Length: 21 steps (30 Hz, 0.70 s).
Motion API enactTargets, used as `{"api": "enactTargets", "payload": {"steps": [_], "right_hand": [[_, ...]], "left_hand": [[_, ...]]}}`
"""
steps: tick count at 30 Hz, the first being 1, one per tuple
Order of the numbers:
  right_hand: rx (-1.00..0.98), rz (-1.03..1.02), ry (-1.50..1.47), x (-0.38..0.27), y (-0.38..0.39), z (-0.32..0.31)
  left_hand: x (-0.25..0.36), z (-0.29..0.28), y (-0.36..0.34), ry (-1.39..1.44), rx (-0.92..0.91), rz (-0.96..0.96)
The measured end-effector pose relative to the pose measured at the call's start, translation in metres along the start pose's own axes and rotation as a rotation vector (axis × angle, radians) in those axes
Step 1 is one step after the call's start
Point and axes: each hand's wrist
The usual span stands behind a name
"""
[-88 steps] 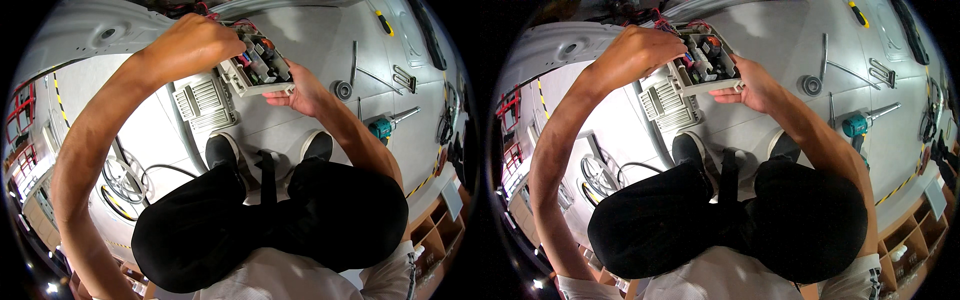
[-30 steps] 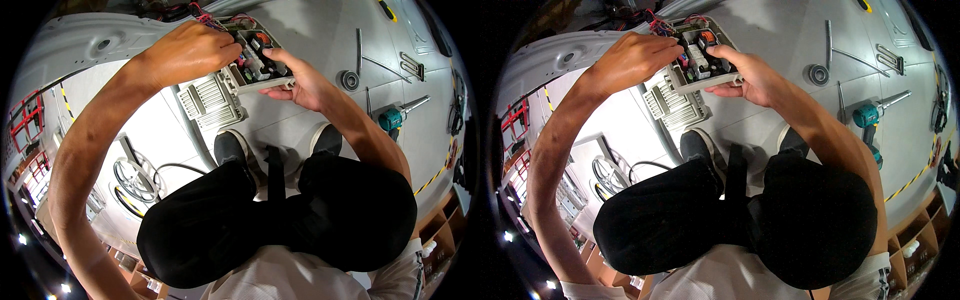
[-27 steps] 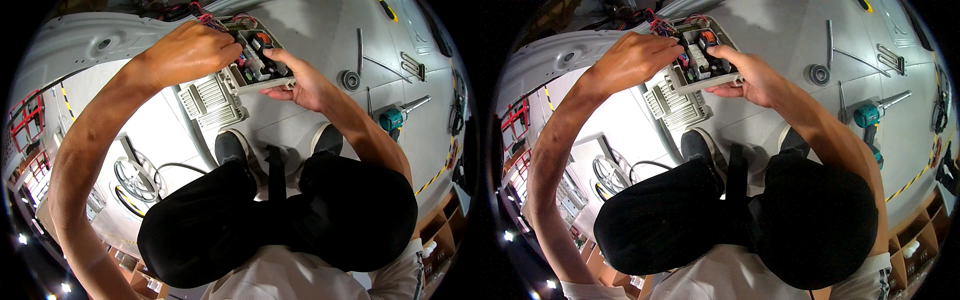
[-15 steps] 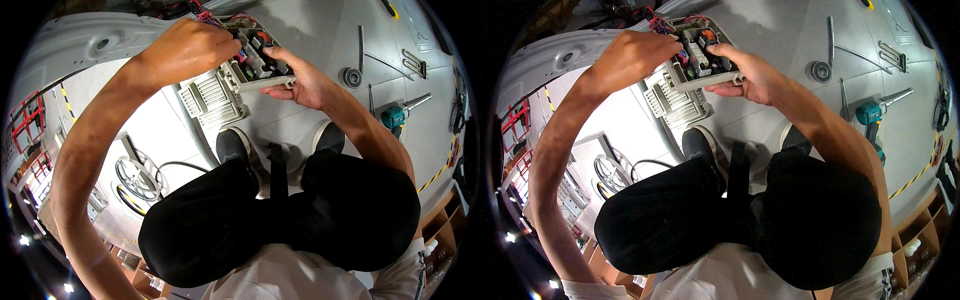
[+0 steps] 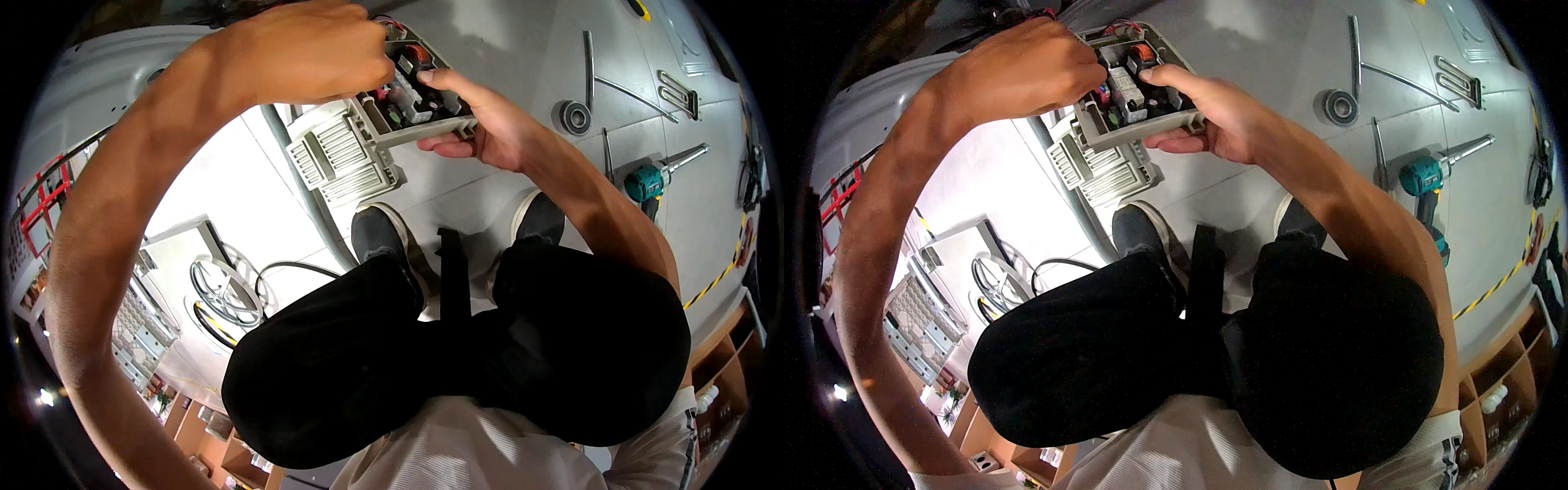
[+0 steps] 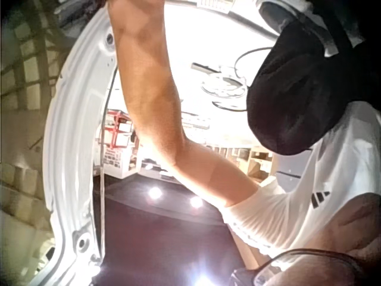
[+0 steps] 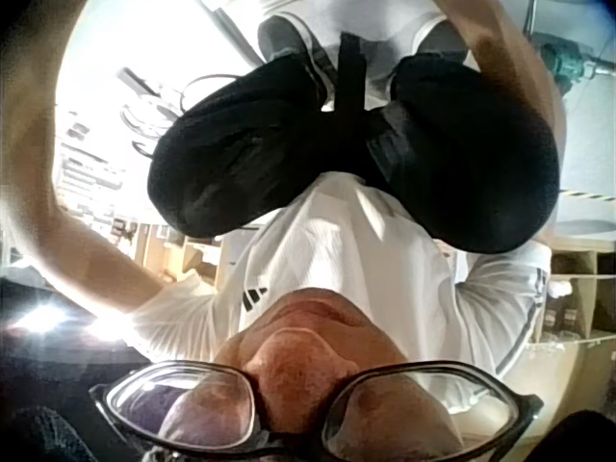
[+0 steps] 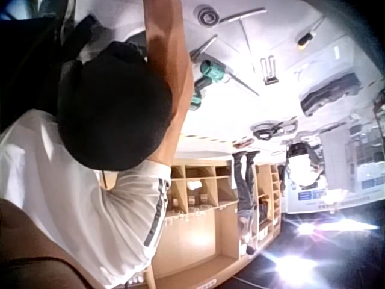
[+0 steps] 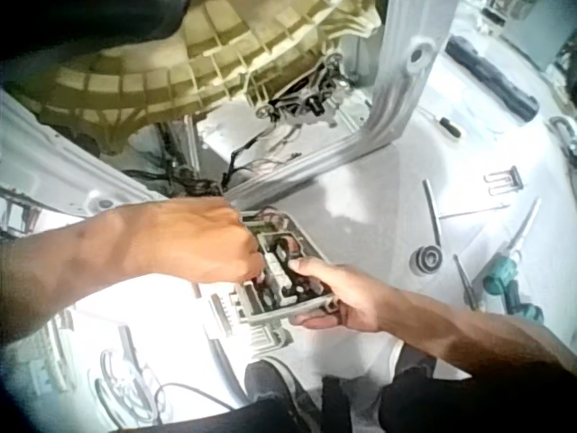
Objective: The person disconnects and reconnects colored wire bundles with plastic connectors from a circuit board housing by hand.
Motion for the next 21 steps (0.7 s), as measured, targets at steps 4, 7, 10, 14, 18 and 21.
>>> {"api": "enactTargets", "payload": {"steps": [4,7,10,14,18,21], "right_hand": [[0.028,0.008,0.025,-0.002,0.004,0.001],[0.038,0.029,0.040,-0.004,0.005,0.003],[0.038,0.045,0.045,-0.004,0.002,-0.001],[0.095,-0.004,0.102,-0.001,0.003,0.001],[0.111,-0.009,0.144,-0.002,0.002,0.001],[0.101,0.008,0.149,-0.001,-0.001,0.000]], "left_hand": [[-0.003,-0.006,-0.006,0.018,-0.093,0.020],[0.002,-0.005,0.000,-0.023,-0.011,-0.007],[0.001,-0.001,-0.003,-0.009,0.071,0.052],[0.002,0.003,0.003,0.041,0.106,0.033],[0.002,0.004,0.010,0.048,0.148,0.046],[-0.003,0.015,0.016,0.069,0.185,0.054]]}}
Point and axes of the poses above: each hand's wrist, its own y-axis away from the middle knuckle, its own z-axis out of the palm, x = y × z, and after that the axes turned 11 degrees about x, right-handed
